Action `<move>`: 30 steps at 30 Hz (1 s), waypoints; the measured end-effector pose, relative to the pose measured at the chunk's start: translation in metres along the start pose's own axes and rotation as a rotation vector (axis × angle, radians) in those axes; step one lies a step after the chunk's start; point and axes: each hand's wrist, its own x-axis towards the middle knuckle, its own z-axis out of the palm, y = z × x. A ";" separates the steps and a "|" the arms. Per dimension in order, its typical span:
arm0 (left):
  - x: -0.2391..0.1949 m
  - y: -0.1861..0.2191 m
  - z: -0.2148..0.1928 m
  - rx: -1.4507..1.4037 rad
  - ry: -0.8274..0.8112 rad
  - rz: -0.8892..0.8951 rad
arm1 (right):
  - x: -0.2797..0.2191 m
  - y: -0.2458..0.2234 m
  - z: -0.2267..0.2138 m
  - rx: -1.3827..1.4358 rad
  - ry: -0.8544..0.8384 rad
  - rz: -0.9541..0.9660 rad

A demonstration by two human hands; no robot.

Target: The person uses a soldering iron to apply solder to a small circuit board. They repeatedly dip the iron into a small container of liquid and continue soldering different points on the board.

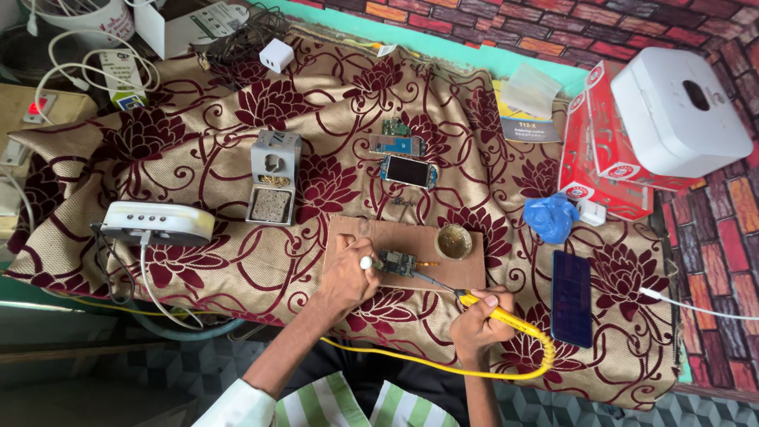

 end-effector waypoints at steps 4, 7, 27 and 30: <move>0.000 0.003 0.004 -0.159 0.091 -0.052 | 0.003 0.005 0.004 0.028 0.030 0.051; -0.005 0.003 0.008 -0.204 0.201 0.081 | 0.005 0.007 0.003 0.048 0.019 0.073; -0.008 -0.012 0.016 0.009 0.170 0.087 | -0.015 0.052 0.020 0.255 0.432 0.419; -0.006 -0.009 0.017 0.053 0.217 0.138 | -0.018 0.054 0.019 0.218 0.421 0.403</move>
